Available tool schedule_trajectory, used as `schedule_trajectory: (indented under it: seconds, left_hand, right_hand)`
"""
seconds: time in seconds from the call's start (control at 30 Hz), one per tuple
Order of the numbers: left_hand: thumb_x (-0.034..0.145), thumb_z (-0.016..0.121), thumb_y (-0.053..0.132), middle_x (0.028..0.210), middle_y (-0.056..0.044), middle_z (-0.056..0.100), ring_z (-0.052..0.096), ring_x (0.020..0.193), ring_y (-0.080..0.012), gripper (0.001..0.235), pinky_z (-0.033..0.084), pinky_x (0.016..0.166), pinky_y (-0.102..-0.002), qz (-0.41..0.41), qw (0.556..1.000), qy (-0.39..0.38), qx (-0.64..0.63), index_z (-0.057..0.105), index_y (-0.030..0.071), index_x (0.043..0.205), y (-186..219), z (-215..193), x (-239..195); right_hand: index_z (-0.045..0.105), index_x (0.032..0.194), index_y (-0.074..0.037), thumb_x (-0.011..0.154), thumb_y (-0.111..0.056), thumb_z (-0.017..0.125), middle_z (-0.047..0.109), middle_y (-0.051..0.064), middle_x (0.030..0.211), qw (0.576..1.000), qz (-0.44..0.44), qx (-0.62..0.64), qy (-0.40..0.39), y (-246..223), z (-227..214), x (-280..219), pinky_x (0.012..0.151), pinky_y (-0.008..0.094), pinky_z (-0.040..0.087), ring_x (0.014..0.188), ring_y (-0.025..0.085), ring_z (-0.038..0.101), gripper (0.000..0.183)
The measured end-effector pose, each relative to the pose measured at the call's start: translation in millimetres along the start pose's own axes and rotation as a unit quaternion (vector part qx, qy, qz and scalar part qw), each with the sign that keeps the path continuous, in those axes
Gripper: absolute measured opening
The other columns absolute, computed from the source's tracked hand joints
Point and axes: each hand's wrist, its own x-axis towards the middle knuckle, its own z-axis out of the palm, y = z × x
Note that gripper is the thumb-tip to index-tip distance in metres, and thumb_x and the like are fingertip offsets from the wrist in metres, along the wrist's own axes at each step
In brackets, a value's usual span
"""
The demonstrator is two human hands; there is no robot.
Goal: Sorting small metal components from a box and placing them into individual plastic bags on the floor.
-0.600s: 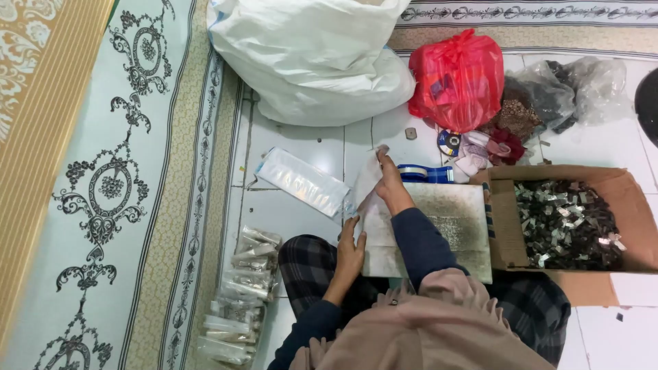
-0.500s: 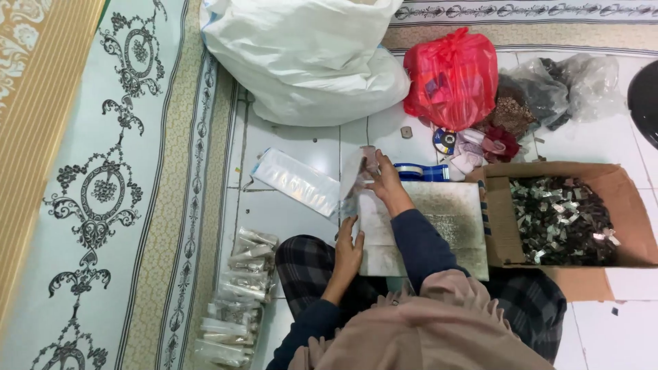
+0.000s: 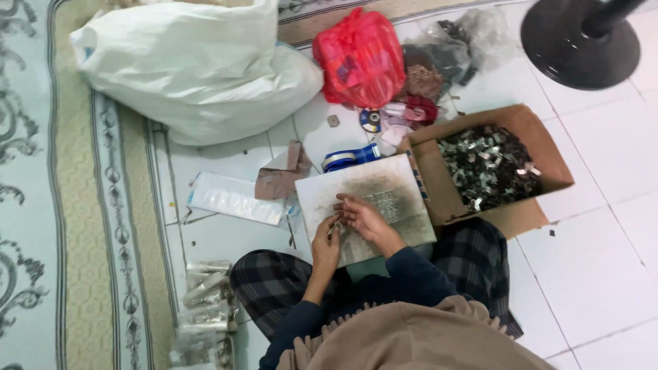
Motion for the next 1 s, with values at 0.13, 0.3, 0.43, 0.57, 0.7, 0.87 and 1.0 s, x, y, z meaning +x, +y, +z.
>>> schedule_trajectory:
  seconds: [0.13,0.3,0.43,0.57,0.7,0.87,1.0]
  left_hand:
    - [0.107,0.046,0.012,0.141,-0.023,0.056,0.053,0.133,-0.0403,0.034,0.048,0.105,-0.05,0.012,0.999,-0.032,0.026,0.061,0.005,0.137,-8.7,34.2,8.9]
    - [0.104,0.05,0.003,0.133,-0.021,0.063,0.058,0.127,-0.041,0.033,0.051,0.102,-0.05,0.083,0.991,-0.082,0.069,0.064,0.007,0.134,-11.8,85.6,24.7]
    - [0.102,0.051,0.001,0.129,-0.019,0.066,0.061,0.124,-0.0385,0.032,0.053,0.101,-0.048,0.136,0.978,-0.106,0.116,0.068,0.008,0.129,7.5,138.0,31.3]
    - [0.101,0.054,0.001,0.13,-0.014,0.063,0.059,0.128,-0.0342,0.031,0.051,0.105,-0.046,0.266,0.936,-0.13,0.189,0.069,0.013,0.126,9.3,192.1,44.7]
    - [0.099,0.057,-0.001,0.142,-0.02,0.054,0.047,0.138,-0.0421,0.025,0.046,0.109,-0.05,0.382,0.888,-0.104,0.235,0.07,0.007,0.12,28.3,235.2,62.4]
    - [0.098,0.059,-0.003,0.145,-0.024,0.051,0.043,0.14,-0.0451,0.022,0.045,0.111,-0.052,0.41,0.865,-0.093,0.272,0.07,0.004,0.116,31.2,291.5,103.6]
    - [0.1,0.06,0.007,0.146,-0.026,0.051,0.045,0.14,-0.0422,0.015,0.045,0.114,-0.048,0.387,0.822,-0.11,0.403,0.069,0.002,0.111,-0.4,326.2,134.3]
  right_hand:
    - [0.069,0.118,-0.01,0.096,-0.023,0.074,0.068,0.002,0.096,0.998,0.0,0.048,0.051,-10.0,-59.9,-46.1,0.073,0.033,0.056,0.083,0.019,0.07,0.026]
    - [0.052,0.143,0.002,0.1,-0.019,0.07,0.063,0.013,0.107,0.99,-0.043,0.074,0.11,-11.6,-155.0,-74.5,0.088,0.044,0.056,0.099,0.03,0.068,0.051]
    - [0.058,0.142,-0.002,0.1,-0.021,0.069,0.068,0.016,0.109,0.985,-0.066,0.083,0.139,-35.8,-191.9,-107.9,0.087,0.043,0.056,0.099,0.029,0.069,0.047]
    - [0.061,0.139,-0.002,0.1,-0.019,0.067,0.064,0.013,0.105,0.976,-0.109,0.097,0.161,-57.9,-222.3,-126.2,0.085,0.042,0.056,0.096,0.028,0.068,0.043]
    - [0.062,0.137,-0.003,0.099,-0.019,0.067,0.07,0.016,0.106,0.966,-0.167,0.088,0.178,-71.6,-265.3,-128.7,0.081,0.038,0.057,0.092,0.027,0.071,0.042]
    - [0.063,0.135,0.001,0.1,-0.018,0.066,0.072,0.016,0.107,0.95,-0.235,0.045,0.202,-102.5,-327.6,-114.0,0.078,0.035,0.06,0.089,0.024,0.072,0.039]
    - [0.068,0.13,-0.002,0.103,-0.019,0.067,0.073,0.016,0.105,0.92,-0.29,-0.064,0.254,-135.7,-372.8,-91.0,0.078,0.033,0.06,0.088,0.021,0.072,0.032]
